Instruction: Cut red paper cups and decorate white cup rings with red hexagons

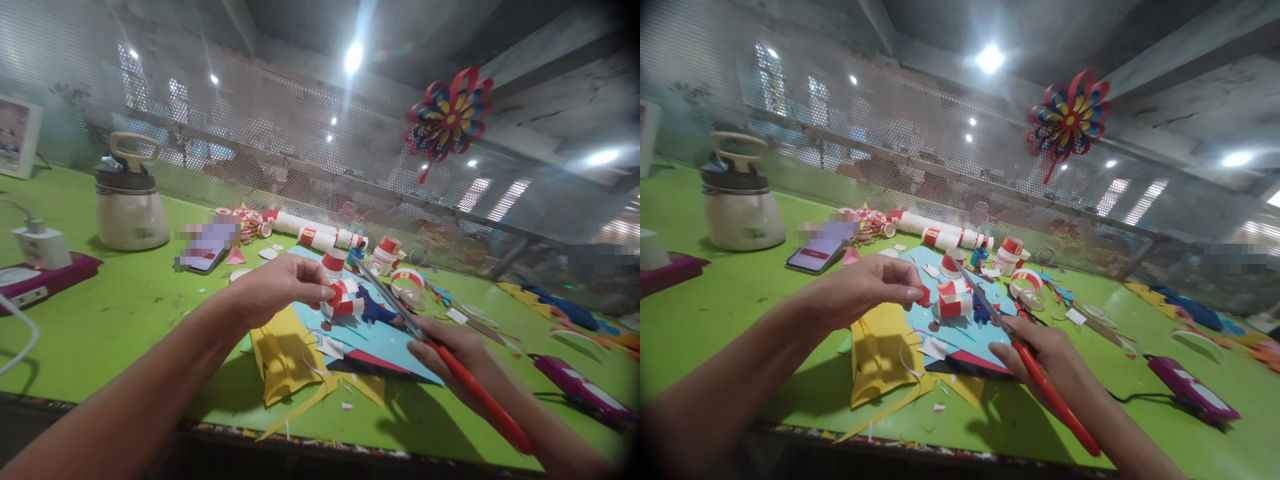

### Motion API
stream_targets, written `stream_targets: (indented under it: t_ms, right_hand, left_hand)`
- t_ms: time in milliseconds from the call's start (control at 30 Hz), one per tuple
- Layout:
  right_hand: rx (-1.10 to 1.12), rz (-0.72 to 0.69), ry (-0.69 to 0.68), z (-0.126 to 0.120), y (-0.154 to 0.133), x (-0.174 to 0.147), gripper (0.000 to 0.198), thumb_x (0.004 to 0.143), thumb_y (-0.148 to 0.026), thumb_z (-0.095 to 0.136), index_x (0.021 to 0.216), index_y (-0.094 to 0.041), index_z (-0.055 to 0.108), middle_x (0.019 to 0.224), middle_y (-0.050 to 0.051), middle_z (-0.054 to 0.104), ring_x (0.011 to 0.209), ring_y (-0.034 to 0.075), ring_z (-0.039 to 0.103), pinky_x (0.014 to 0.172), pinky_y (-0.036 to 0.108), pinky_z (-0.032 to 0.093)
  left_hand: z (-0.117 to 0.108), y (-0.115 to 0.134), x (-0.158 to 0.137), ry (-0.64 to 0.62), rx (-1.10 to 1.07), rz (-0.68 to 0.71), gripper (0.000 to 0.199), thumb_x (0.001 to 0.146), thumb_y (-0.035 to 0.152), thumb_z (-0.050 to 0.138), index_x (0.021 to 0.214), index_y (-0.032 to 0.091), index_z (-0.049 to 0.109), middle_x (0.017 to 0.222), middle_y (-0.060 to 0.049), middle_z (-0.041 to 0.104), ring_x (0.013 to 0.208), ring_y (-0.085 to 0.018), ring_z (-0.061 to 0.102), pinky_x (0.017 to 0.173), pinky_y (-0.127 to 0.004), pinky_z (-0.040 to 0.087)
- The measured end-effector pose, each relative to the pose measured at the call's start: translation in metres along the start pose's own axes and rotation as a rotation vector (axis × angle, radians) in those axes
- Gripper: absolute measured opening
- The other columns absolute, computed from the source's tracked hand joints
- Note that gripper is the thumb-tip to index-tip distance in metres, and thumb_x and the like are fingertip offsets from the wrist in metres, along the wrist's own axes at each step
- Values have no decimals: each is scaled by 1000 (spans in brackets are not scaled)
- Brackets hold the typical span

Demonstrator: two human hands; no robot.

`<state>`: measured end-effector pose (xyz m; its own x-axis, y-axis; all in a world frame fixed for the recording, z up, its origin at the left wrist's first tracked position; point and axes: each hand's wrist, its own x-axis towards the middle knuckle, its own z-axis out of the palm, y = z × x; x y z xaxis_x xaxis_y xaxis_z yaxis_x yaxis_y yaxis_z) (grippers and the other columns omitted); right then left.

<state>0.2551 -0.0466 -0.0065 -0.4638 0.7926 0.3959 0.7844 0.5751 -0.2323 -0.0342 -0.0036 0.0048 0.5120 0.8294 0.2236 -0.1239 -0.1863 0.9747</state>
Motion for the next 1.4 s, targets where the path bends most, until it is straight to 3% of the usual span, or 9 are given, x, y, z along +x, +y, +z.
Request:
stream_targets:
  t_ms: [167,367,767,867,967,1100,1133,1267,1400]
  right_hand:
    - [-50,84,-187,24,-13,15,31,87,-44,54,104,-20,65,93,8,70,80,23,64,68,30,47]
    - [-148,70,-356,49,-13,37,34,83,-43,61,106,-19,66,93,12,71,85,26,65,70,30,44]
    - [-180,39,-491,40,1,55,40,82,-33,60,121,-25,59,100,12,69,88,27,64,67,30,44]
    - [-211,36,-516,28,-2,57,44,78,-31,63,121,-24,60,95,12,67,81,27,63,64,31,43]
    - [-217,23,-440,10,-10,61,40,81,-30,60,120,-23,60,90,11,66,78,24,60,64,32,41]
    - [133,33,11,1,-27,72,25,90,-34,51,96,-16,68,73,4,63,65,16,54,62,29,40]
    - [261,49,58,3,-31,75,24,89,-35,52,91,-16,68,74,4,63,66,15,53,62,29,40]
    - [926,268,1,24,-42,87,18,79,-35,66,75,-17,67,63,0,58,57,12,50,57,28,40]
    - [1178,327,-28,44,-41,89,19,73,-34,71,69,-17,64,60,-1,59,54,10,51,55,26,41]
  left_hand:
    - [3,0,2,-9,-63,22,12,75,22,70,69,13,66,69,-3,68,64,-10,59,63,-24,43]
    - [5,-6,5,86,-201,-40,15,72,24,73,70,12,64,69,-4,70,65,-11,63,62,-22,44]
    - [11,-10,11,270,-269,-34,32,57,21,83,75,13,58,63,-2,68,61,-15,66,54,-22,46]
    - [10,-11,12,289,-258,-36,29,60,20,81,78,12,60,64,-2,67,59,-14,66,54,-21,45]
    - [9,-12,12,288,-253,-47,26,63,18,78,80,12,61,64,-1,67,58,-12,65,54,-21,44]
    - [11,-14,13,249,-261,-90,29,60,18,81,79,12,59,63,-2,67,59,-13,65,56,-21,45]
    - [11,-14,13,231,-264,-101,30,59,18,81,79,12,59,63,-2,67,59,-12,65,56,-21,44]
    - [13,-13,12,184,-271,-153,30,58,18,82,79,11,61,63,-3,68,59,-12,63,55,-21,43]
    - [12,-13,12,118,-275,-211,28,60,19,81,80,10,65,64,-3,67,57,-12,62,55,-22,42]
